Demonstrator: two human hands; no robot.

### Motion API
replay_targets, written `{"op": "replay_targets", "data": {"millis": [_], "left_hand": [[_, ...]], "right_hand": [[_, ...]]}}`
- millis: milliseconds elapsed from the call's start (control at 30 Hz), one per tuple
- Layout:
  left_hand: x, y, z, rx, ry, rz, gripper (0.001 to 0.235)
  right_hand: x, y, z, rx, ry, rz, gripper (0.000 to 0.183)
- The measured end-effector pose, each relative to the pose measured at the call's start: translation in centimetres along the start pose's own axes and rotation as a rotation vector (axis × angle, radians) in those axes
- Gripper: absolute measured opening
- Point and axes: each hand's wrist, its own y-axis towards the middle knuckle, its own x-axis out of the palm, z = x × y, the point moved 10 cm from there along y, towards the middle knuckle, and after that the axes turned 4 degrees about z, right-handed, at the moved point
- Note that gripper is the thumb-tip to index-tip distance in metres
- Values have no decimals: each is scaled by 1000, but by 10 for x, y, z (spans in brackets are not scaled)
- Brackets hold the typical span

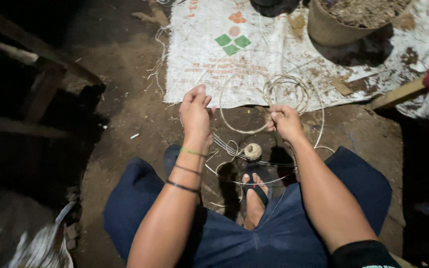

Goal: The person sits on the floor and wraps a string around a circular wire frame. They use pliers to cut a piece of wire, then tie the string to the wire end. The person uses a lighter to heat the wire tip and secures the string by wrapping it around the heated area.

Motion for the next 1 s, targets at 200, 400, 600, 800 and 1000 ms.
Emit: {"op": "replay_targets", "data": {"millis": [200,400,600,800,1000], "left_hand": [[59,-86,70,120,55,-338,23],[82,-114,88,68,35,-481,25],[90,-119,92,105,72,-563,26],[86,-116,91,106,131,-552,25],[84,-115,89,139,165,-578,25]], "right_hand": [[-75,15,75,121,-132,191,17],[-114,21,78,121,-57,339,15],[-115,25,88,271,142,456,19],[-89,14,118,479,-80,346,29],[-26,27,103,-29,-996,-99,35]]}}
